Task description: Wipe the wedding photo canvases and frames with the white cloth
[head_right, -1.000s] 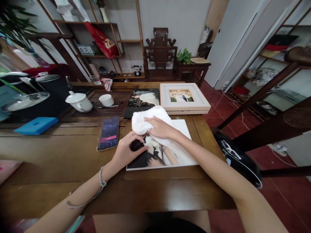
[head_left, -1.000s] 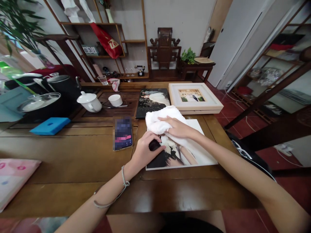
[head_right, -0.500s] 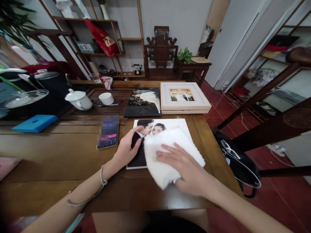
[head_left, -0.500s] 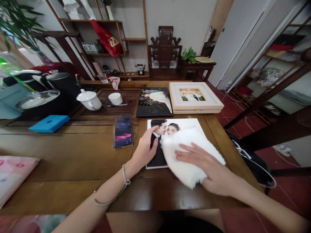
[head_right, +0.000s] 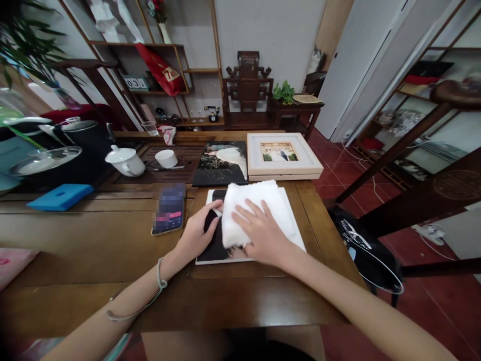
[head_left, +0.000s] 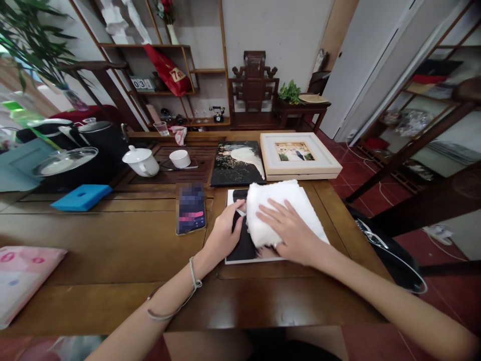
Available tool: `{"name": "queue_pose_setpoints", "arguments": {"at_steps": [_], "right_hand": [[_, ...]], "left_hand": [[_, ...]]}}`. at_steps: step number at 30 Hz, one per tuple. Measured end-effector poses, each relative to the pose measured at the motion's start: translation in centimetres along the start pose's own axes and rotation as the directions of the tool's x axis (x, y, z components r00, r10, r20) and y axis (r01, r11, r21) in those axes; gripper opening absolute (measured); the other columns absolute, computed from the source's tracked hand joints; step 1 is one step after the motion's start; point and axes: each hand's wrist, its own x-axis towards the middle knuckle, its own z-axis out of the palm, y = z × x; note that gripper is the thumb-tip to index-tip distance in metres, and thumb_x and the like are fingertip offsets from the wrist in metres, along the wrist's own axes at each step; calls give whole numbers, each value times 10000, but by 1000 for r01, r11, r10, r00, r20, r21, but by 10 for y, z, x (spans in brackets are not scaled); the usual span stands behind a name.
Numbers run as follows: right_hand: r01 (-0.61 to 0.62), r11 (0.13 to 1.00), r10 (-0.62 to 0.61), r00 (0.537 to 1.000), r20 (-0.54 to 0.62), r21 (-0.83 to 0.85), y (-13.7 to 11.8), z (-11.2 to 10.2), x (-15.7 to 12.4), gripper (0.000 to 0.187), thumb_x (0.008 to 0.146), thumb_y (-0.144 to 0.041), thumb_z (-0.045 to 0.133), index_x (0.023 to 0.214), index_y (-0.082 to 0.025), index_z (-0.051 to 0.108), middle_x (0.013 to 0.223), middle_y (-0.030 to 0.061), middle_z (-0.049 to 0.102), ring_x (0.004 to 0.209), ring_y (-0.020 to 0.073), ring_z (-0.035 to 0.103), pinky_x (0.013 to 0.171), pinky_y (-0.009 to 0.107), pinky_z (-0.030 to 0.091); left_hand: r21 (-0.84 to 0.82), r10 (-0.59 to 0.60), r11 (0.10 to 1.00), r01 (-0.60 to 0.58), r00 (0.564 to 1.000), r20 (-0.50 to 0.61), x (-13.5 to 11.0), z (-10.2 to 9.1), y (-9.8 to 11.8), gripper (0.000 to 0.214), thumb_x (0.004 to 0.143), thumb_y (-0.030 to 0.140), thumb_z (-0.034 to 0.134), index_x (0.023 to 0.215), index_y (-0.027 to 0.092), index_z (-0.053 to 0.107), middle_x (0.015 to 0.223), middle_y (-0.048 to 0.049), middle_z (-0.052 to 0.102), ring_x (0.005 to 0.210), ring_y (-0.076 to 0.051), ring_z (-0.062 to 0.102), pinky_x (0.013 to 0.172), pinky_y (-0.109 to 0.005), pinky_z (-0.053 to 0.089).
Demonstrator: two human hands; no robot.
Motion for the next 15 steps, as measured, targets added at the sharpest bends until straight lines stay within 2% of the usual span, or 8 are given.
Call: {"name": "queue_pose_setpoints", "arguments": {"at_steps": [4,7,11,15], "right_hand": [[141,988,-147,984,101,65,-35,2,-54,984,515,-138,496,1490,-103,374,1594,111,279,1480,379,102,1169,642,24],[186,975,-202,971,127,124,-37,0,-71,1021,485,-142,487,1498,-153,367,1599,66,274,1488,337,106,1185,605,32],[96,991,-101,994,45,95,0,0,-45,958,542,-120,485,1491,-197,382,1584,31,314,1487,273,158,1195,566,80],[-50,998,52,997,-55,34,39,-2,2,844,621,-133,487,1463,-163,432,1558,65,368,1466,292,229,1187,571,124]], "left_hand": [[-7,-27,1000,27,1000,6,0,-1,1,392,920,131,460,1309,142,500,1306,-159,626,1235,-261,591,1064,-463,473],[-14,-52,999,52,999,10,0,-2,1,387,911,129,479,1296,138,514,1296,-152,635,1236,-259,591,1066,-455,473],[0,-32,999,32,999,12,2,-2,-1,386,899,115,496,1284,137,520,1291,-152,640,1222,-258,602,1062,-461,475],[-15,-20,1000,20,999,35,4,-5,-2,389,902,127,513,1290,151,513,1272,-143,654,1203,-255,616,1047,-461,486]]}}
